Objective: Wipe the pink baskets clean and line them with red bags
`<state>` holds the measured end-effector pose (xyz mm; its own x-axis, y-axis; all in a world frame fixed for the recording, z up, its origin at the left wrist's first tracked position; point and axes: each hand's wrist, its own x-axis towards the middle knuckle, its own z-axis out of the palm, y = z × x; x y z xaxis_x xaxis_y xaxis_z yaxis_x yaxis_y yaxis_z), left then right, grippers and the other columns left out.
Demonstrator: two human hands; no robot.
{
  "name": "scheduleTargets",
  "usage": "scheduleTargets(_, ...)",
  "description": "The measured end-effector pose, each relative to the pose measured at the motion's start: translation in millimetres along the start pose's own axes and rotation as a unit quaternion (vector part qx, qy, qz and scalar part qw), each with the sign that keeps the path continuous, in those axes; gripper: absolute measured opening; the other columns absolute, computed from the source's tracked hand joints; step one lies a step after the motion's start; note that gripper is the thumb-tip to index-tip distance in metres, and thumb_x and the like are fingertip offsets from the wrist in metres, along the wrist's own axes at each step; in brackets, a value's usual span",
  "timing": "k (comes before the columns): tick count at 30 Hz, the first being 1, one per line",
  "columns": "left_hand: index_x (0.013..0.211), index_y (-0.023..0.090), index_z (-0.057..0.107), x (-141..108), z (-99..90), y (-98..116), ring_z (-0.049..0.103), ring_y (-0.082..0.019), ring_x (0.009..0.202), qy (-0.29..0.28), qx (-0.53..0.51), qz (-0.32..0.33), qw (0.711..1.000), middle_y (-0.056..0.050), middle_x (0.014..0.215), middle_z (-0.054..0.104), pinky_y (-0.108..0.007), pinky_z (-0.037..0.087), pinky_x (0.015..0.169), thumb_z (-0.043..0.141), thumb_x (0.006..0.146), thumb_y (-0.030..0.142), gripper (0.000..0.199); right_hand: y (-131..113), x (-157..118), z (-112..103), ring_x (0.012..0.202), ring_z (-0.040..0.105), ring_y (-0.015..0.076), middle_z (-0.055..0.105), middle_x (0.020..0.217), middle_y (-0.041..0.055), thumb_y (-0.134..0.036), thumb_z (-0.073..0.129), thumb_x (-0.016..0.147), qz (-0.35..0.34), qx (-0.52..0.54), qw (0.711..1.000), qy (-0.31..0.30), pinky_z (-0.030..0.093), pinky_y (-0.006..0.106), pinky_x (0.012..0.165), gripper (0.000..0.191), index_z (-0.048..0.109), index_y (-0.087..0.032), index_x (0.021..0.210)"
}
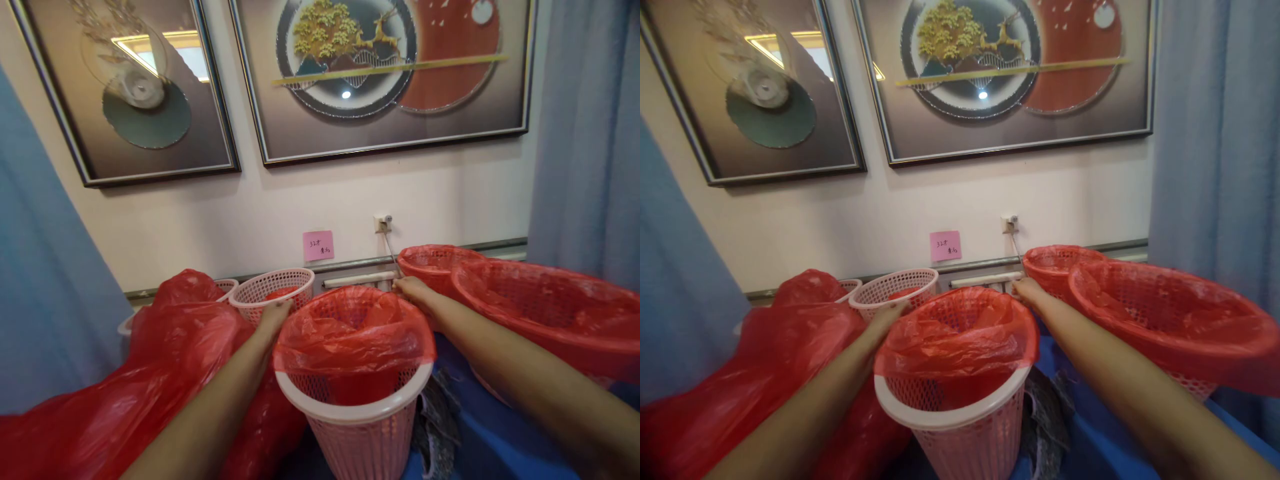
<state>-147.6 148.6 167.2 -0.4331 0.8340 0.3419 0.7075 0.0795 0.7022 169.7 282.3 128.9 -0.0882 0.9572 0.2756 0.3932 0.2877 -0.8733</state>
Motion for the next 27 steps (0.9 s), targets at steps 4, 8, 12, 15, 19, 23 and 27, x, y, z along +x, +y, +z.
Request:
scheduleTargets(4, 0.122, 0.020, 0.068, -45, -40.4, 1, 0.071, -0.026, 0.112, 0.062, -0.031, 0.092, 0.993, -0.011, 0.123, 0.074, -0.046, 0.060, 0.100, 0.058, 0.103, 0.042, 0.031, 0, -46, -28, 0.100, 0.069, 0.0266, 0.073, 0.097, 0.0090, -0.037, 0.051, 0.105, -0.116, 0.030, 0.989, 0.090, 0.057, 0.038, 0.091, 0.023, 0.066, -0.020, 0.097)
scheduleTargets(8, 0.113, 0.031, 0.077, -115, -65.5, -12, 0.075, -0.029, 0.111, 0.005, 0.017, 0.274, 0.962, -0.006, 0.118, 0.081, -0.045, 0.061, 0.102, 0.066, 0.089, 0.035, 0.026, 18, -126, -44, 0.111, 0.068, 0.0269, 0.071, 0.111, 0.0086, -0.018, 0.054, 0.095, -0.374, 0.033, 0.922, 0.094, 0.054, 0.043, 0.102, 0.017, 0.067, -0.025, 0.104)
scheduleTargets(12, 0.126, 0.035, 0.074, -144, -64.0, -14, 0.075, -0.027, 0.113, -0.020, 0.124, 0.392, 0.911, -0.008, 0.123, 0.079, -0.041, 0.063, 0.095, 0.054, 0.090, 0.018, 0.044, 34, -176, -40, 0.119, 0.067, 0.0268, 0.069, 0.126, 0.0100, -0.009, 0.052, 0.094, -0.417, -0.054, 0.903, 0.086, 0.056, 0.044, 0.101, 0.034, 0.064, -0.027, 0.120)
scheduleTargets(15, 0.107, 0.033, 0.078, -142, -60.3, -5, 0.074, -0.026, 0.101, -0.035, 0.118, 0.364, 0.923, -0.008, 0.110, 0.079, -0.040, 0.062, 0.087, 0.051, 0.092, 0.020, 0.032, 34, -181, -38, 0.111, 0.069, 0.0270, 0.072, 0.119, 0.0106, -0.011, 0.054, 0.098, -0.426, -0.091, 0.895, 0.097, 0.060, 0.044, 0.094, 0.028, 0.065, -0.026, 0.119)
scheduleTargets(19, 0.082, 0.029, 0.065, -144, -62.5, 2, 0.070, -0.026, 0.081, -0.027, 0.097, 0.334, 0.937, -0.005, 0.087, 0.074, -0.039, 0.059, 0.074, 0.053, 0.096, 0.032, 0.019, 30, -171, -44, 0.098, 0.070, 0.0245, 0.074, 0.105, 0.0087, -0.009, 0.051, 0.101, -0.468, -0.129, 0.867, 0.110, 0.061, 0.041, 0.086, 0.023, 0.066, -0.025, 0.110)
scheduleTargets(23, 0.078, 0.030, 0.060, -157, -63.3, -5, 0.070, -0.022, 0.075, -0.027, 0.072, 0.317, 0.945, -0.002, 0.082, 0.072, -0.035, 0.058, 0.071, 0.052, 0.098, 0.036, 0.022, 34, -169, -54, 0.087, 0.070, 0.0221, 0.073, 0.095, 0.0062, -0.012, 0.052, 0.103, -0.480, -0.168, 0.854, 0.105, 0.059, 0.036, 0.080, 0.019, 0.065, -0.025, 0.099)
scheduleTargets(27, 0.077, 0.030, 0.060, -164, -57.3, -18, 0.070, -0.021, 0.071, -0.001, 0.054, 0.307, 0.950, 0.000, 0.078, 0.072, -0.033, 0.059, 0.068, 0.053, 0.098, 0.036, 0.022, 38, -172, -60, 0.074, 0.067, 0.0189, 0.067, 0.083, 0.0024, -0.012, 0.051, 0.101, -0.458, -0.163, 0.870, 0.075, 0.055, 0.031, 0.070, 0.019, 0.059, -0.026, 0.092)
